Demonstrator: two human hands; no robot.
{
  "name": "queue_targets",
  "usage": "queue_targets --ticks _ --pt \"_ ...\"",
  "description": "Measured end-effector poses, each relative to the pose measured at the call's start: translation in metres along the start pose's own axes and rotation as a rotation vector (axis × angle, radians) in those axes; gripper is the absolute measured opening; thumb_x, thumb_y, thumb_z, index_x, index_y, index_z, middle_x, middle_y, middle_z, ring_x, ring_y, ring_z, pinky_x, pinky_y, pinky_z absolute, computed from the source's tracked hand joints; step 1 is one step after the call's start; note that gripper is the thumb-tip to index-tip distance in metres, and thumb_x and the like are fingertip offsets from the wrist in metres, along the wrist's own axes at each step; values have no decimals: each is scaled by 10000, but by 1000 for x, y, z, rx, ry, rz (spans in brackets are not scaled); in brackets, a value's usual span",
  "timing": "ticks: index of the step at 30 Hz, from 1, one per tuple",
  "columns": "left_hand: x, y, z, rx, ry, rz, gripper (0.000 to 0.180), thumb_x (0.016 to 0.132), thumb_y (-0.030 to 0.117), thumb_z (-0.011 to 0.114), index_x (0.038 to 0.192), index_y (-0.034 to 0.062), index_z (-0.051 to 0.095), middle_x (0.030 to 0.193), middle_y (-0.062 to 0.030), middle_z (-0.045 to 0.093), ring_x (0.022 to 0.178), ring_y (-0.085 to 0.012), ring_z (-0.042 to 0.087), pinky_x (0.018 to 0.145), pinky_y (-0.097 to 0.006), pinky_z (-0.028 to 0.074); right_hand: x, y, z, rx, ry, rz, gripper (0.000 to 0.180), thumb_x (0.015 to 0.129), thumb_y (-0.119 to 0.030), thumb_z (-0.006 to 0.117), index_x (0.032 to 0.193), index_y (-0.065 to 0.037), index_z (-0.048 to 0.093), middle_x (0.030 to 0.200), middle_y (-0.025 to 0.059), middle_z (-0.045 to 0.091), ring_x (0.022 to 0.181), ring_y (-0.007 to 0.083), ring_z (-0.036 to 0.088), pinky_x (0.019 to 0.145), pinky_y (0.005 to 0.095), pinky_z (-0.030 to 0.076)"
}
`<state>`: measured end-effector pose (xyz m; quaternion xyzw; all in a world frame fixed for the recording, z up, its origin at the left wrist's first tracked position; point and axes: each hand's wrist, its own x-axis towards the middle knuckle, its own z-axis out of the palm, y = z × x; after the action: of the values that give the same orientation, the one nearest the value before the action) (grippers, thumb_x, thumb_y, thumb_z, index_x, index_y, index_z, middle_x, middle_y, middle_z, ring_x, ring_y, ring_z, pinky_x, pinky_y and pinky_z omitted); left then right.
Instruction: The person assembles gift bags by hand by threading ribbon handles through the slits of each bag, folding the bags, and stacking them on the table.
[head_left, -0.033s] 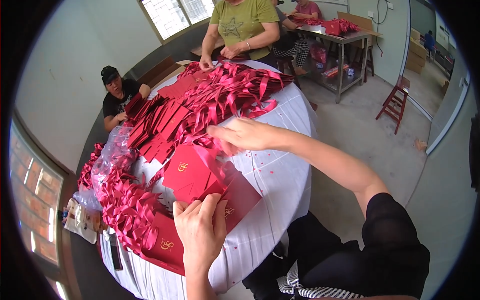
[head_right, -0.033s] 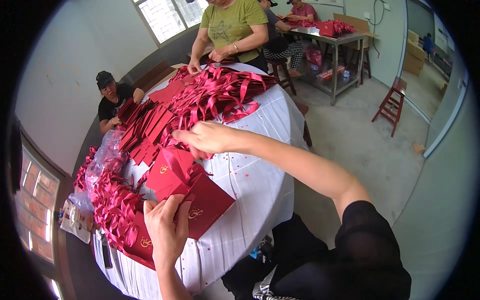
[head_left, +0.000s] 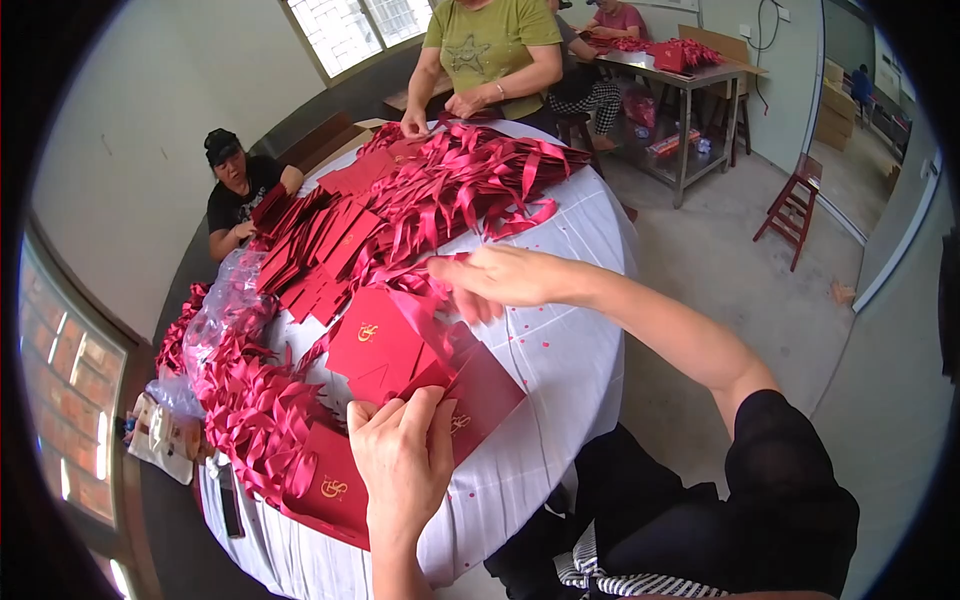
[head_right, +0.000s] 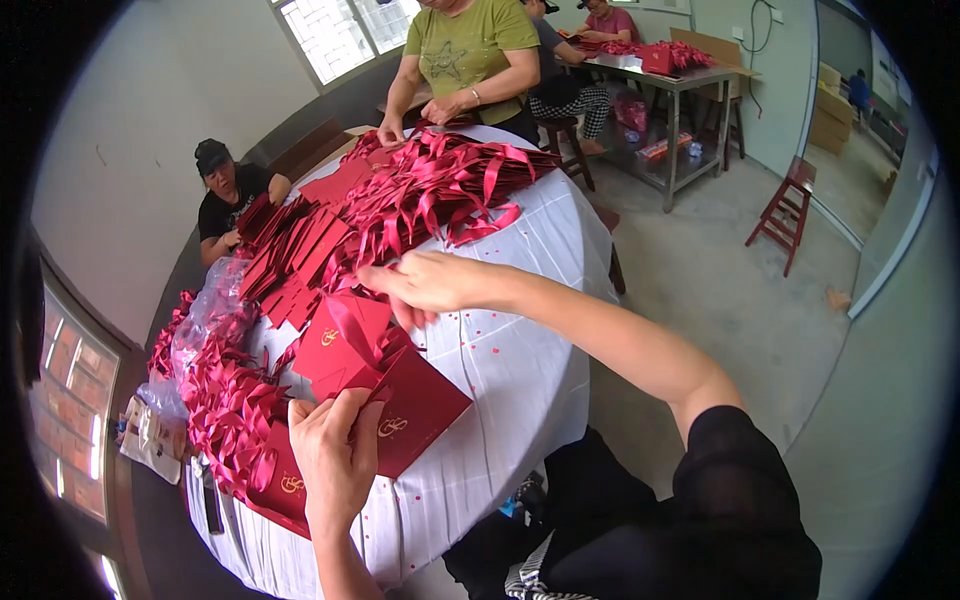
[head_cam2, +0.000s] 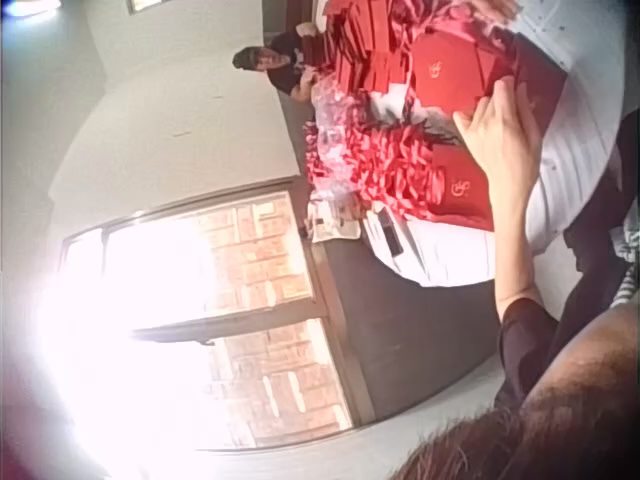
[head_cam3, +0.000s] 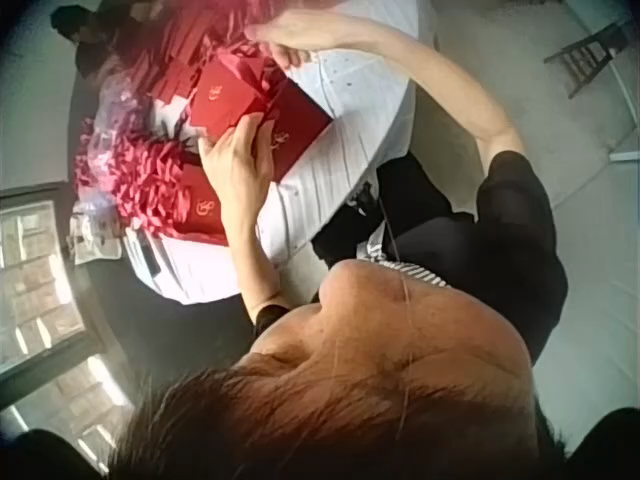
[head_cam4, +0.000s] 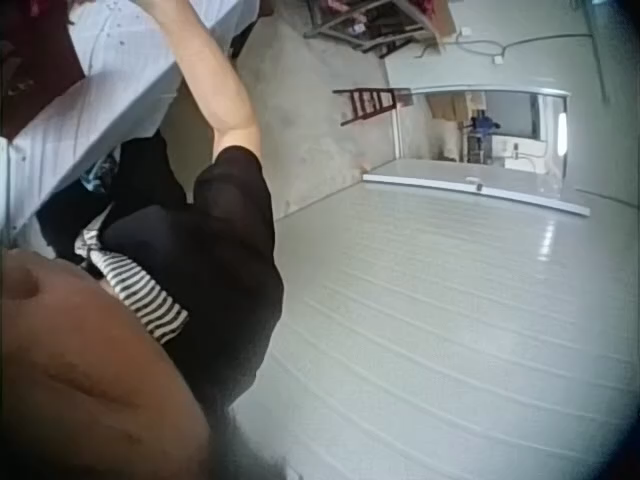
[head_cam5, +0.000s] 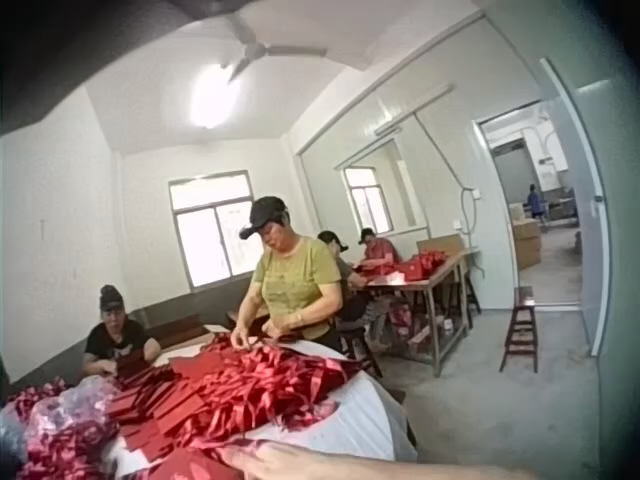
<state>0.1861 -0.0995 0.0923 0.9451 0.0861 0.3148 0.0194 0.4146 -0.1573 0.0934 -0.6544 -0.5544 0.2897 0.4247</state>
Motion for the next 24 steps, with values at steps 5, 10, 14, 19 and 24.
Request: queue_targets --ticks 5,10,14,19,24 --pt "2 2 2 -14 15 21 64 820 116 654 796 78 608 526 -33 484 494 -186 462 615 -334 288 -22 14 19 324 -281 -158 665 903 -602 454 1107 -1 651 997 82 661 929 120 582 808 284 457" --pt "3 4 2 6 -18 12 79 819 121 657 779 85 600 526 -37 484 496 -187 468 617 -335 292 -17 11 43 563 -237 -258 336 870 -267 683 1061 10 663 988 53 673 923 88 587 829 260 468" --pt "4 6 3 3 -28 19 87 815 122 661 770 89 594 531 -38 488 498 -188 473 617 -335 293 -12 7 48 690 -147 -312 250 889 -203 655 1007 16 676 901 81 698 862 119 629 818 270 486" --pt "1 1 2 -43 9 53 89 812 120 664 770 88 593 532 -36 487 497 -187 478 613 -335 295 -11 -5 50 727 -19 -348 285 930 -221 589 963 54 655 914 138 692 845 177 677 775 287 546" --pt "2 4 1 -35 -23 56 91 803 117 671 774 90 588 539 -34 498 505 -187 488 616 -332 299 -14 -12 37 721 44 -378 312 957 -244 545 979 46 658 939 145 689 851 178 677 795 287 532"
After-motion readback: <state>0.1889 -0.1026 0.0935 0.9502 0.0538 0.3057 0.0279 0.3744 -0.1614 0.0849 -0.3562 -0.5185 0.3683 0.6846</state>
